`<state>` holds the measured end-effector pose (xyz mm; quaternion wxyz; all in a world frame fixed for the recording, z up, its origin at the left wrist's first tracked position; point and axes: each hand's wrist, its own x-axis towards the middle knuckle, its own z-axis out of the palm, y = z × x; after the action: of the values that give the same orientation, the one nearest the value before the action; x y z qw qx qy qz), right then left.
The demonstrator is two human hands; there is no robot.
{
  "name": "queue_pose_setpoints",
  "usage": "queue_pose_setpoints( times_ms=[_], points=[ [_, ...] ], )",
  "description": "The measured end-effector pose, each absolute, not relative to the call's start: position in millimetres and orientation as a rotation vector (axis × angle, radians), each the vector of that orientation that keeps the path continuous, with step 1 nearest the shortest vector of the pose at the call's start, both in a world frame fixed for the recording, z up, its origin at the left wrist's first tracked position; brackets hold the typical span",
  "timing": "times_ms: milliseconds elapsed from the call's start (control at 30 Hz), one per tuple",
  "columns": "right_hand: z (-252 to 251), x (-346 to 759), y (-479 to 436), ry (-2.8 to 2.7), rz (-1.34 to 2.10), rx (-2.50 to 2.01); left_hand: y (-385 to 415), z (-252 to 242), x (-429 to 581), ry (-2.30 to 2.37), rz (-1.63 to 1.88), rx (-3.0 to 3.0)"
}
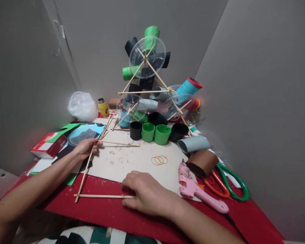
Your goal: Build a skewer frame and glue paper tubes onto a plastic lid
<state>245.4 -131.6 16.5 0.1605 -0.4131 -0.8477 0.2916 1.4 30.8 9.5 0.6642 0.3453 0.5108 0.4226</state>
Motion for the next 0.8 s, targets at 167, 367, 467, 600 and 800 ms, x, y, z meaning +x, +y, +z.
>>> queue_pose_setpoints(
  times_ms=[167,367,467,600,800],
  points=[
    [12,237,-141,-2.684,0.57,-1.156,34,7,0,1.177,0.929,0.823],
    [15,244,-136,-2.727,0.482,-1.162,34,7,3,1.254,0.845,0.98],
    [18,248,-136,-2.721,0.472,-1.186,31,10,4,1.312,0.769,1.112],
    [17,252,-136,-2.696,0.484,-1.213,30,13,1,1.375,0.64,1.303],
    [12,254,-132,-2.679,0.527,-1.222,34,24,-12,1.457,0.492,1.615]
  ],
)
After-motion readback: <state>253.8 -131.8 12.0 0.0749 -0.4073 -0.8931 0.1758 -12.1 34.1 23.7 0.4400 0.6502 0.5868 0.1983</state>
